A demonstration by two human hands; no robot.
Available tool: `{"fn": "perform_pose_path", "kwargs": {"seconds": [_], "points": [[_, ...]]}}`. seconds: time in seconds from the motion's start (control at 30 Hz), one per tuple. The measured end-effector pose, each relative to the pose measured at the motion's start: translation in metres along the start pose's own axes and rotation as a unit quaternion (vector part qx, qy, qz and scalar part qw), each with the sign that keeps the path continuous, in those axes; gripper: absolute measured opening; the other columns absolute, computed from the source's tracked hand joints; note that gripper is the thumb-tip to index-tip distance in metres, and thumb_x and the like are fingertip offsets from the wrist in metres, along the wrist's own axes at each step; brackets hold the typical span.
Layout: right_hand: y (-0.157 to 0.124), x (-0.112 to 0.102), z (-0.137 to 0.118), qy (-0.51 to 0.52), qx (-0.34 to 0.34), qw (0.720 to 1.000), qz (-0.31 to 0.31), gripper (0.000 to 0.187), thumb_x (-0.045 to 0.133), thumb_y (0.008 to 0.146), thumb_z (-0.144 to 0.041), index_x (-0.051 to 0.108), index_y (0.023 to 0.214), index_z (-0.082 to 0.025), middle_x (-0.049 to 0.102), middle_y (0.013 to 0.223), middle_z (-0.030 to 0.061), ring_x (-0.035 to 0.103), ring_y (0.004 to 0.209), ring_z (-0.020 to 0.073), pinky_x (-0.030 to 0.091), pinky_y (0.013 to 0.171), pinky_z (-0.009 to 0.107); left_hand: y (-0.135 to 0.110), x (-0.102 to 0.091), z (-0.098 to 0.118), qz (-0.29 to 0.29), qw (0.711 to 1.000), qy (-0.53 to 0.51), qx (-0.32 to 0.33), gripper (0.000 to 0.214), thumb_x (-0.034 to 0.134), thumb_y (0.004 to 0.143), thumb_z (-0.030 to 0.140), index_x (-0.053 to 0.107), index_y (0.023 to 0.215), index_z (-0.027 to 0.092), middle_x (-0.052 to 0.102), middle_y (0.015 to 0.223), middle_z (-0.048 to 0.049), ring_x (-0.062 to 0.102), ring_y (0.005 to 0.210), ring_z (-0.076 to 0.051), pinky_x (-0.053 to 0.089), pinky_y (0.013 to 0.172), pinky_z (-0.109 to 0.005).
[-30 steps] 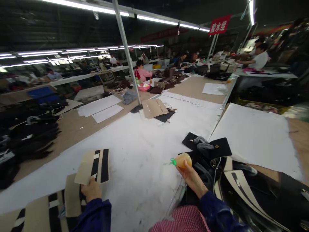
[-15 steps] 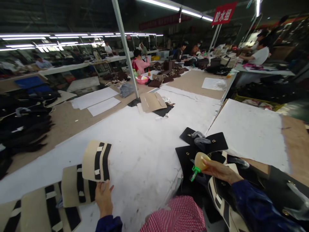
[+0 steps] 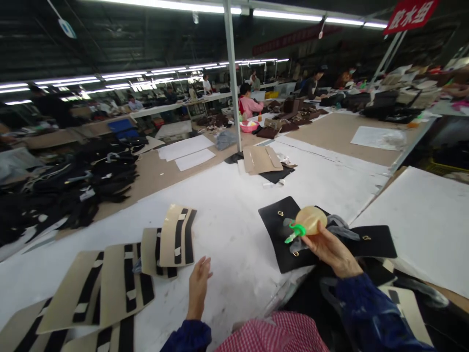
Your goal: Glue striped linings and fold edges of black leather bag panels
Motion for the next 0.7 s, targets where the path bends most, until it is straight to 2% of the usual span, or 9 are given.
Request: {"fn": "perform_pose_path", "kwargs": {"seconds": [0.17,0.3,0.37,0.43,0.5,0.57,0.63,0.7], "points": [[0.004,0.094,0.004,0.037,-0.012,0.994,-0.103,0.055,0.080,0.077,-0.028,0.058,0.127,-0.022,0.066,0.125,0.0104,0.069,0.106,0.0201,0.061,0.070,0.026,-0.003,0.031,0.025,-0.045,0.999,-0.018,0.022,0.068,0.084,0.060,0.050,0.065,0.113,0.014,0.070,0.120,-0.0225,0.061,0.119,-0.037,0.055,0.084,-0.042],[-0.005,0.167,0.022,0.116,0.029,0.974,-0.193,0.073,0.085,0.070,-0.031,0.053,0.134,-0.021,0.062,0.131,0.0132,0.069,0.105,0.0178,0.060,0.069,0.019,-0.009,0.051,0.042,-0.066,0.996,-0.060,0.021,0.077,0.087,0.056,0.051,0.064,0.120,0.015,0.057,0.139,-0.0244,0.047,0.136,-0.039,0.046,0.102,-0.046],[-0.012,0.194,0.032,0.172,0.062,0.957,-0.224,0.081,0.088,0.066,-0.029,0.050,0.137,-0.019,0.062,0.131,0.0140,0.070,0.101,0.0150,0.059,0.072,0.017,-0.017,0.064,0.052,-0.104,0.990,-0.094,0.013,0.083,0.089,0.055,0.052,0.063,0.125,0.018,0.052,0.146,-0.0216,0.042,0.139,-0.038,0.044,0.105,-0.047],[-0.017,0.213,0.043,0.227,0.099,0.938,-0.244,0.082,0.086,0.068,-0.028,0.047,0.139,-0.019,0.061,0.132,0.0144,0.071,0.100,0.0142,0.059,0.073,0.017,-0.031,0.078,0.061,-0.166,0.977,-0.134,0.000,0.087,0.085,0.055,0.063,0.063,0.127,0.019,0.055,0.142,-0.0208,0.050,0.132,-0.040,0.047,0.101,-0.051],[-0.023,0.227,0.053,0.275,0.134,0.916,-0.261,0.081,0.083,0.071,-0.027,0.043,0.141,-0.020,0.060,0.134,0.0144,0.070,0.103,0.0146,0.060,0.072,0.018,-0.044,0.087,0.069,-0.219,0.959,-0.178,-0.005,0.095,0.068,0.057,0.085,0.063,0.126,0.019,0.061,0.136,-0.0206,0.059,0.120,-0.041,0.051,0.093,-0.057],[-0.027,0.236,0.065,0.303,0.164,0.897,-0.276,0.087,0.084,0.071,-0.025,0.038,0.144,-0.020,0.058,0.137,0.0148,0.070,0.104,0.0149,0.060,0.072,0.017,-0.050,0.084,0.071,-0.219,0.951,-0.218,-0.008,0.102,0.053,0.055,0.096,0.064,0.124,0.020,0.064,0.129,-0.0192,0.065,0.108,-0.039,0.055,0.086,-0.057],[-0.027,0.241,0.081,0.304,0.193,0.891,-0.276,0.095,0.088,0.066,-0.022,0.036,0.146,-0.018,0.059,0.136,0.0157,0.070,0.104,0.0151,0.060,0.075,0.017,-0.048,0.074,0.066,-0.178,0.958,-0.225,-0.020,0.094,0.064,0.057,0.088,0.065,0.120,0.019,0.069,0.113,-0.0167,0.070,0.089,-0.033,0.059,0.074,-0.050],[-0.022,0.240,0.096,0.281,0.202,0.899,-0.268,0.095,0.090,0.063,-0.020,0.040,0.143,-0.018,0.061,0.134,0.0153,0.071,0.101,0.0151,0.061,0.078,0.019,-0.043,0.060,0.057,-0.136,0.971,-0.194,-0.038,0.076,0.077,0.063,0.070,0.067,0.114,0.015,0.071,0.088,-0.0130,0.068,0.065,-0.027,0.059,0.057,-0.043]]}}
Point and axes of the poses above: each hand's wrist, its own y-axis towards the middle knuckle, its own x-axis out of the palm, z = x × y, the point moved 10 cm from there along y, towards the middle knuckle
